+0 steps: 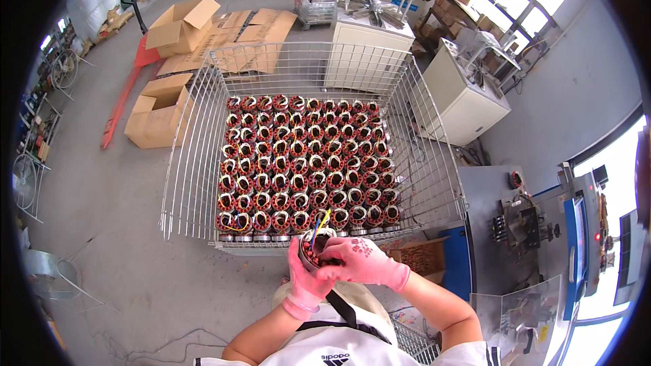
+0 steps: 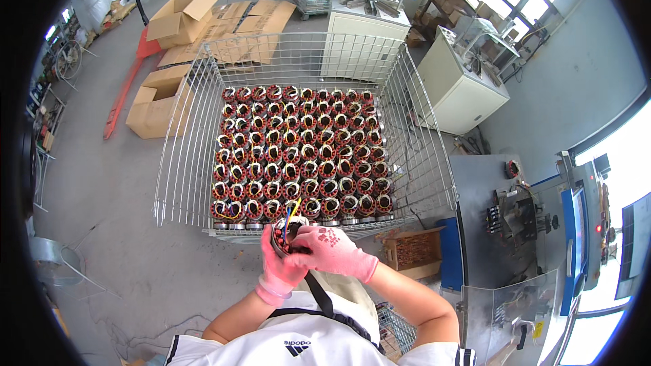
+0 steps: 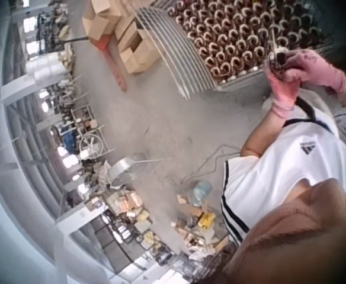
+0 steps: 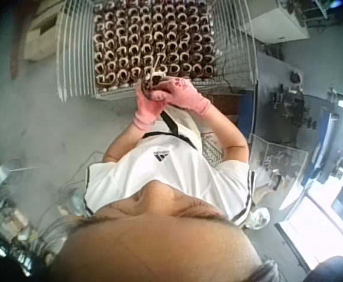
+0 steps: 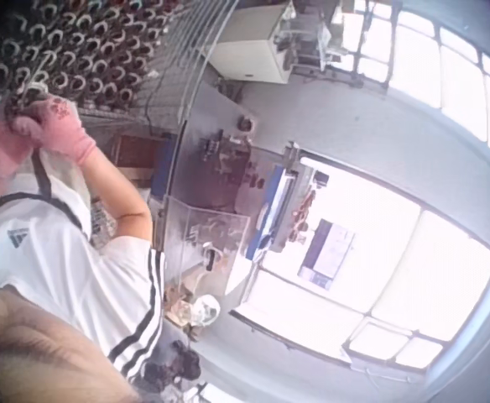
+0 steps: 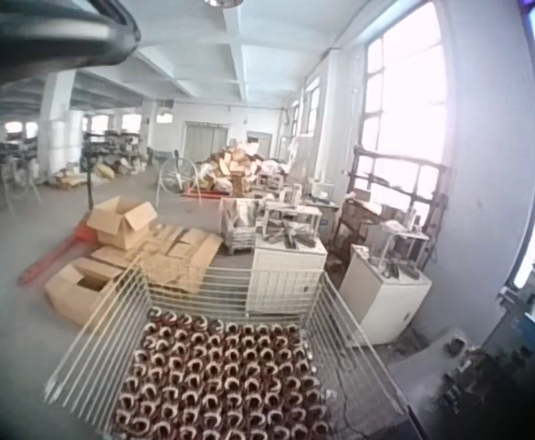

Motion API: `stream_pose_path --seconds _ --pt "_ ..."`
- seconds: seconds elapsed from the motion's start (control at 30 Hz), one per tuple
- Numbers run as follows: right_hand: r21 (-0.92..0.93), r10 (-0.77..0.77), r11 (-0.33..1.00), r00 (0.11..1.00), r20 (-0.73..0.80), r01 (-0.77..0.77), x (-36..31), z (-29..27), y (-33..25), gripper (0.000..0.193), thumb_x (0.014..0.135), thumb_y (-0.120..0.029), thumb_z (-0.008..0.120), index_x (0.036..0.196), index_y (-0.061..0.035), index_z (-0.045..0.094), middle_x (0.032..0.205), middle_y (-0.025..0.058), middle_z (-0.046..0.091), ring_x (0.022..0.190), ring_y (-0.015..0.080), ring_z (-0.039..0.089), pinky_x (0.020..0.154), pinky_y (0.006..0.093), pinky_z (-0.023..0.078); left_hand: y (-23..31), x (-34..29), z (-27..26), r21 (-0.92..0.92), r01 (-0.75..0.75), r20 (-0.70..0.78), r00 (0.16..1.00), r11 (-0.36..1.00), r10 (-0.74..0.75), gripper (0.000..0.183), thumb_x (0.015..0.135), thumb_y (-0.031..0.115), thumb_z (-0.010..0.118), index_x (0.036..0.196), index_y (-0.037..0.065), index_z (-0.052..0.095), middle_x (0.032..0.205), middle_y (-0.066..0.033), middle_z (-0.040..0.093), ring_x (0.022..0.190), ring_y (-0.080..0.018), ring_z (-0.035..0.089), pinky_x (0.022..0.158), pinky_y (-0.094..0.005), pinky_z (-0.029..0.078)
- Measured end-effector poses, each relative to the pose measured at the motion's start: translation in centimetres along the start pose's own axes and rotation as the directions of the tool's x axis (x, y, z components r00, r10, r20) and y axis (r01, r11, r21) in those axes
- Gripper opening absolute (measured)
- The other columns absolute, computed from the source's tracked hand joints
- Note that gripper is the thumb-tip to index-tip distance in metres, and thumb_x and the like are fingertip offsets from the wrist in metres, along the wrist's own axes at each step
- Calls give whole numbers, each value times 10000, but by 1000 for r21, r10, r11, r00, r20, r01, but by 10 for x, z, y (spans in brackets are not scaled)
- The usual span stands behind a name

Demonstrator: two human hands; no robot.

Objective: The person takes motor stators with wiring from a large cart and places them into a terminal block testing machine. The person then inserts the wire ends into the terminal block, lowers a protective cover, and after the process, places the motor into another cart on the floor.

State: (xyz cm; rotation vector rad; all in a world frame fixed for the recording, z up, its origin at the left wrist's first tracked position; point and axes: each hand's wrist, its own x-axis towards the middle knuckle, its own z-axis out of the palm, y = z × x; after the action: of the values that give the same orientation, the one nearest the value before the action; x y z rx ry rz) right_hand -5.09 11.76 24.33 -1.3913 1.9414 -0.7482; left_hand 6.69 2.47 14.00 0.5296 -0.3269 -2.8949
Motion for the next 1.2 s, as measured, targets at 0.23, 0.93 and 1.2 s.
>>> stream_pose_path --seconds 0.23,0.93,1.2 --pt "43 -203 979 967 155 199 95 -7 68 368 787 -242 736 1018 21 624 1084 140 594 904 274 625 814 338 502 64 64 -24 669 -42 90 996 742 -25 578 882 346 630 1301 18 404 1248 -120 551 1137 -249 546 1043 -418 366" --pt "101 715 572 435 -547 -814 571 -91 579 433 819 -426 618 1013 -40 641 1066 159 658 996 306 641 865 417 507 471 280 -149 715 527 38 626 -458 779 829 801 70 656 1501 73 212 1375 -191 463 1161 -301 527 941 -385 445" --pt "-79 770 494 477 -424 -866 649 -107 623 434 902 -427 498 927 -53 718 956 157 705 905 321 685 747 444 549 464 302 -113 607 568 57 666 -556 743 783 775 89 753 1407 -66 317 1204 -239 550 1038 -306 585 917 -397 487"
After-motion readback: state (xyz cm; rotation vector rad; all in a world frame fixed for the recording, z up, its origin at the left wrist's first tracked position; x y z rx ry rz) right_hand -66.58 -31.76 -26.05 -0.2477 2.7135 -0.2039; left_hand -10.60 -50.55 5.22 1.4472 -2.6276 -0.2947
